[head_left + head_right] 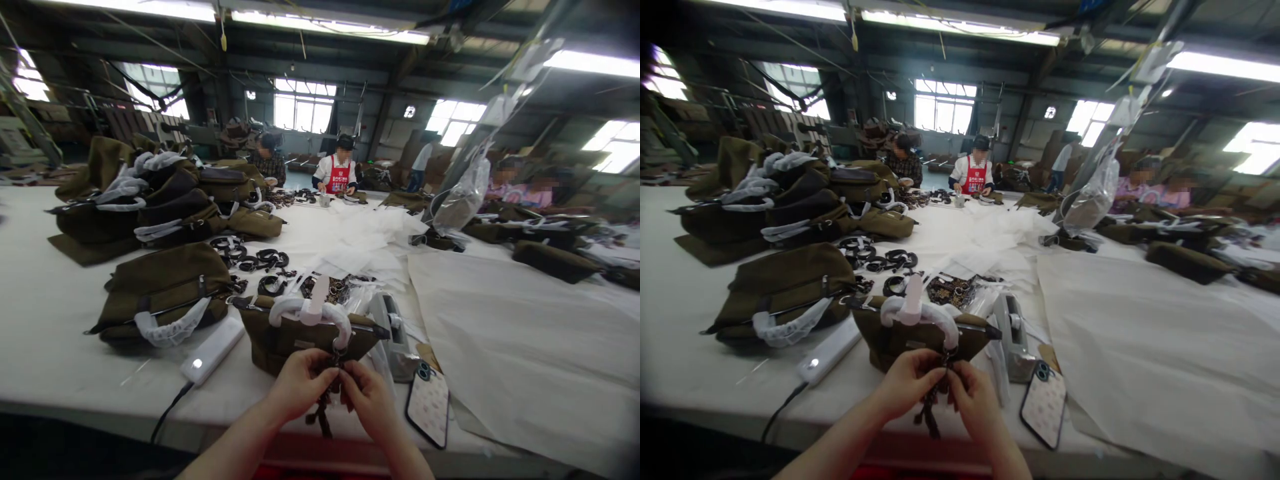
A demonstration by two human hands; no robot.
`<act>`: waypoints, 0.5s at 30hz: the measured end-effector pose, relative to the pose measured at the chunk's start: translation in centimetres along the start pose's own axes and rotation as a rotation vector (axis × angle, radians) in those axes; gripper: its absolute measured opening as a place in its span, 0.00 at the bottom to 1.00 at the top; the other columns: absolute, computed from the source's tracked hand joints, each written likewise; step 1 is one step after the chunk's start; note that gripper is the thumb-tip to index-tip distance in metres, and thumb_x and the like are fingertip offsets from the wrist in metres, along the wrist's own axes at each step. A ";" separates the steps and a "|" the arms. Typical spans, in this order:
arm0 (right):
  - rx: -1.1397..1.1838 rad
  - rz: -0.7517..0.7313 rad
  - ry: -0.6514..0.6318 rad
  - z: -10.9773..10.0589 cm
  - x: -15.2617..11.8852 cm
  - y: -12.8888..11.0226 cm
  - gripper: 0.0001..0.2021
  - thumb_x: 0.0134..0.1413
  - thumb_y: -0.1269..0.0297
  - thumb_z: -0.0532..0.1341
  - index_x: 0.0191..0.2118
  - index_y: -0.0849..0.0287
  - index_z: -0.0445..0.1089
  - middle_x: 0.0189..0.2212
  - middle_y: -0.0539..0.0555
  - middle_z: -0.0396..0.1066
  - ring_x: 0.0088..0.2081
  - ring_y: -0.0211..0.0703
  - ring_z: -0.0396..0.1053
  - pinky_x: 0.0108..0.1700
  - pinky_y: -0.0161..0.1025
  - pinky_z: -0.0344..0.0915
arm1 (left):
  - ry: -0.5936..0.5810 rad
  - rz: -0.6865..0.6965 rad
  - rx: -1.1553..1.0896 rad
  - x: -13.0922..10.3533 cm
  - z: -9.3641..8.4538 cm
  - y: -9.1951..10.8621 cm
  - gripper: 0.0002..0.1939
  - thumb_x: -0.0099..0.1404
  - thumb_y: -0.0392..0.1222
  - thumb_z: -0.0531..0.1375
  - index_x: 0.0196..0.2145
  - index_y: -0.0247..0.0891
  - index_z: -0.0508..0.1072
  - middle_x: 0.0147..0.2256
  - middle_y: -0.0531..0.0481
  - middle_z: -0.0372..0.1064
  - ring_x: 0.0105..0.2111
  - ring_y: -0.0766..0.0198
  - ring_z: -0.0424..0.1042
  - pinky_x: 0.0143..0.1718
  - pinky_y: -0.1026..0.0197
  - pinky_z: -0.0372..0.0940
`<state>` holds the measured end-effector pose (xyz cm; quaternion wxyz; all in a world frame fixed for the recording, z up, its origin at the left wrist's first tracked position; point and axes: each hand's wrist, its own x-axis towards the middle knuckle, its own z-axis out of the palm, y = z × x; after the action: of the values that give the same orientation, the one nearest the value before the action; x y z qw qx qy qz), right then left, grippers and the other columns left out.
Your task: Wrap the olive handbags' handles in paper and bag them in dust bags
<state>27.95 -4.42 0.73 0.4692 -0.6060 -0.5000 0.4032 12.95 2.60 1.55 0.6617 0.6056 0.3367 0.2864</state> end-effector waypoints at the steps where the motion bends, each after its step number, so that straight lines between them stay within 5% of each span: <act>1: -0.006 -0.002 0.004 0.0 -0.1 0.1 0.18 0.58 0.46 0.57 0.29 0.56 0.68 0.17 0.48 0.65 0.19 0.39 0.62 0.20 0.35 0.58 | 0.001 0.011 0.078 0.0 -0.2 0.0 0.14 0.59 0.47 0.62 0.35 0.31 0.77 0.30 0.45 0.76 0.27 0.62 0.73 0.27 0.64 0.65; 5: 0.040 0.015 -0.045 -0.2 -0.3 0.2 0.17 0.60 0.48 0.55 0.30 0.56 0.68 0.19 0.49 0.67 0.20 0.38 0.63 0.22 0.35 0.59 | -0.023 -0.012 0.300 0.3 -0.7 -0.1 0.17 0.60 0.52 0.61 0.27 0.33 0.77 0.26 0.46 0.76 0.26 0.62 0.71 0.24 0.65 0.58; 9: 0.029 0.005 -0.049 -0.6 -0.9 0.3 0.15 0.61 0.50 0.56 0.43 0.57 0.69 0.23 0.49 0.69 0.23 0.38 0.66 0.24 0.34 0.63 | 0.019 -0.033 0.181 1.2 -0.9 -0.5 0.20 0.59 0.55 0.61 0.22 0.34 0.71 0.20 0.52 0.69 0.20 0.67 0.63 0.21 0.66 0.52; 15: -0.261 0.019 0.262 -5.4 -2.0 3.0 0.17 0.60 0.48 0.56 0.33 0.58 0.69 0.20 0.49 0.67 0.23 0.40 0.67 0.27 0.35 0.63 | 0.199 0.010 0.091 2.9 -2.2 -1.2 0.22 0.56 0.57 0.63 0.20 0.37 0.62 0.18 0.58 0.55 0.20 0.70 0.55 0.21 0.67 0.49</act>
<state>33.42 -7.44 -0.84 0.4438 -0.7140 -0.4769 0.2567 12.94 6.05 0.02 0.5954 0.6052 0.4104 0.3328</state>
